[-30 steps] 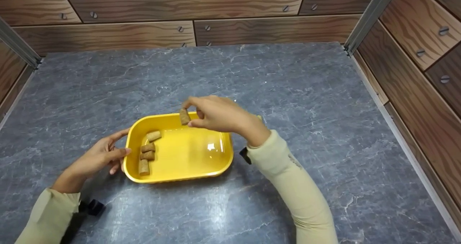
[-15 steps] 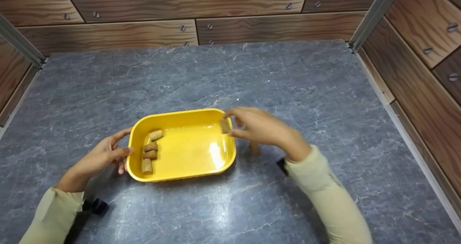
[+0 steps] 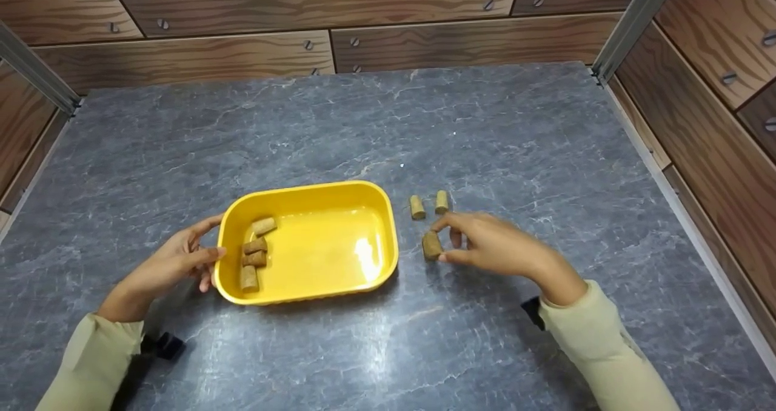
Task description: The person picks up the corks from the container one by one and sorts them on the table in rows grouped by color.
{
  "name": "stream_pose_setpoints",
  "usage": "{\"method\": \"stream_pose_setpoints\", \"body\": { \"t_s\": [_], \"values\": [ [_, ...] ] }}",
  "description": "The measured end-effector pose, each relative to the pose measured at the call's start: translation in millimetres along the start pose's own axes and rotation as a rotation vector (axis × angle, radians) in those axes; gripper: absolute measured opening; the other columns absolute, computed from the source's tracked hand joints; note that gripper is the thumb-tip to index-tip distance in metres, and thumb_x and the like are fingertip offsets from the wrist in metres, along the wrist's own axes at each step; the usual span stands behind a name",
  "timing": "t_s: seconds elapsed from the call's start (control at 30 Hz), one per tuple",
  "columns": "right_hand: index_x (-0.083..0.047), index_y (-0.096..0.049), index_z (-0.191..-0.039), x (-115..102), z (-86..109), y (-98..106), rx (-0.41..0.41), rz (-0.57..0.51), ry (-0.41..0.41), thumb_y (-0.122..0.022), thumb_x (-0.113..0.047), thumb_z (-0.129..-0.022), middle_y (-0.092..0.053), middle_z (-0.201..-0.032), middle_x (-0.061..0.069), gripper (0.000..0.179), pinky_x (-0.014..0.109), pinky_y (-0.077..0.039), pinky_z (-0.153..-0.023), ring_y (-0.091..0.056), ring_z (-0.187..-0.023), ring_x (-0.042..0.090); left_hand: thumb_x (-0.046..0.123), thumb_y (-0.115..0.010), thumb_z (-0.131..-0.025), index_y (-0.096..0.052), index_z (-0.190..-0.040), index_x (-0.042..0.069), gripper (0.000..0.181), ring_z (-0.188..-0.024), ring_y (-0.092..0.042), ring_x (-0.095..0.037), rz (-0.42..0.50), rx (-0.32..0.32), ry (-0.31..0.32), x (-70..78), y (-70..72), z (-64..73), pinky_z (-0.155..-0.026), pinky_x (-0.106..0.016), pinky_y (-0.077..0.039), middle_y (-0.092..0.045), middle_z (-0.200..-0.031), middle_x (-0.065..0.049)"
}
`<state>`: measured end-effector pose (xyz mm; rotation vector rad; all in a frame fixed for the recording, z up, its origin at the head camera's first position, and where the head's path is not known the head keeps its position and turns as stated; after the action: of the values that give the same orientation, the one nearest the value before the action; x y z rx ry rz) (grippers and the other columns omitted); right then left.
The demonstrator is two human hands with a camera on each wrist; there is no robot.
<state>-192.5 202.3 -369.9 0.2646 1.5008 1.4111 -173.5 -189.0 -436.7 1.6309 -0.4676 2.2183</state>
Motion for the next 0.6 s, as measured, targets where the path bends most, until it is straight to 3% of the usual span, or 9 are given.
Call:
{"method": "stream_pose_setpoints", "body": {
  "t_s": [0.6],
  "values": [
    [-0.009,-0.059,-0.123,29,3.6,-13,-0.028,0.045,-0.077,-0.068,-0.026,-0.089,-0.061,-0.085,-0.005,0.039,0.021,-0.043,-0.059,-0.048,-0.067,0.003,0.009,-0.052,-0.098,-0.006,-0.154,0.006,0.072,-0.045,-0.059,-0.008,0.009,-0.027,0.010,-1.5,0.1,0.7,-0.048,-0.021,-0.052,-0.068,-0.061,-0.002]
  ]
}}
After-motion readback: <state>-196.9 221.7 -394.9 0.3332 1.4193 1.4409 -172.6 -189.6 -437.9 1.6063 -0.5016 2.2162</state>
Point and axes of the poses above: each hand's wrist, its own z-axis away from the middle knuckle, its own y-axis out of the back of the hand, x = y × z, the point moved 8 cm from there along -z, towards the middle knuckle
